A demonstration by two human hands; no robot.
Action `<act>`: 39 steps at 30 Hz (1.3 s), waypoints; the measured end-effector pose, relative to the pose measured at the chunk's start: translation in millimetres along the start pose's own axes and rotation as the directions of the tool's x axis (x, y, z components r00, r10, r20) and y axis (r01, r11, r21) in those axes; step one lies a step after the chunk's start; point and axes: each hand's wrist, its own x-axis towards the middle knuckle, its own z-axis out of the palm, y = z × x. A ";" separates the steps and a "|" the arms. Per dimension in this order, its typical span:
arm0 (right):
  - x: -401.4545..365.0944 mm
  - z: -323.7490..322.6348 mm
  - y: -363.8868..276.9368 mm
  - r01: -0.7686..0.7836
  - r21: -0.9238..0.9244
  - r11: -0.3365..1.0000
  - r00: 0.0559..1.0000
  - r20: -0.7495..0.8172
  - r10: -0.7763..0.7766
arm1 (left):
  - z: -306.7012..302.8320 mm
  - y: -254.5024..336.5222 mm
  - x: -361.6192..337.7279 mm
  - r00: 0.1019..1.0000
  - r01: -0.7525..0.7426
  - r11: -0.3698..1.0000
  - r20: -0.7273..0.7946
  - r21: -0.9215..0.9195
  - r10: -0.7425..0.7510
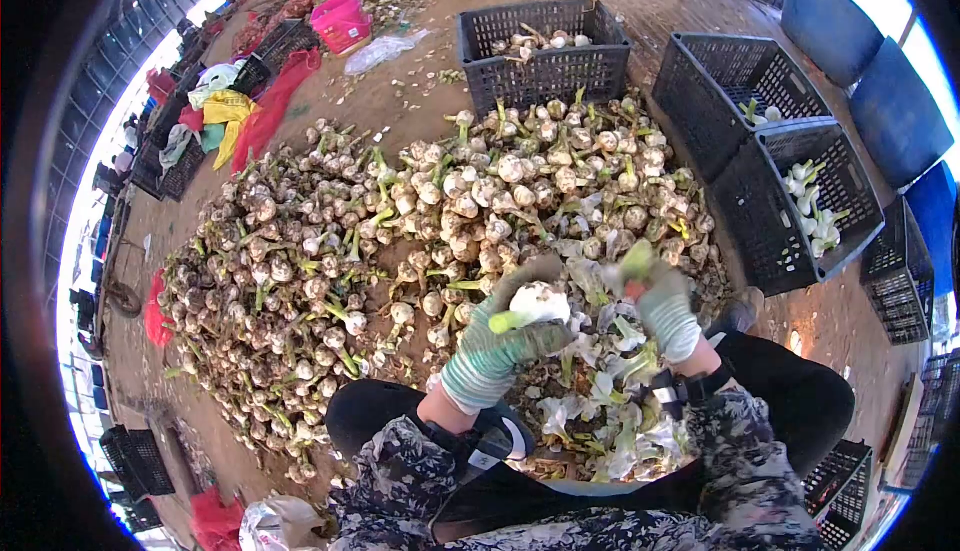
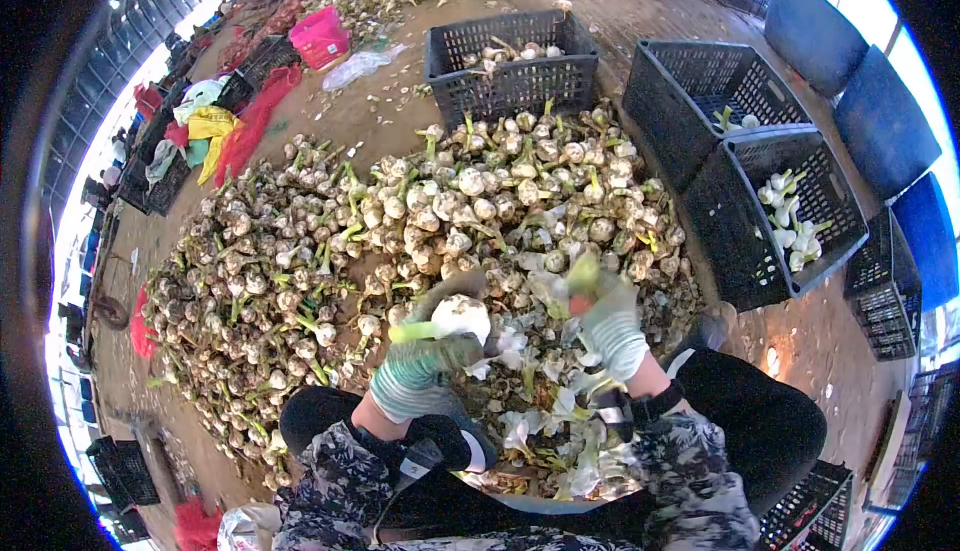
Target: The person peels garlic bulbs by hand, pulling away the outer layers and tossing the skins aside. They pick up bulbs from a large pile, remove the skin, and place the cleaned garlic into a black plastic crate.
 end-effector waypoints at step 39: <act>-43.6 -0.7 -74.9 0.045 -0.053 0.998 0.886 0.463 -0.016 | 2.4 -13.7 12.5 0.994 0.106 0.971 0.014 0.216 -0.112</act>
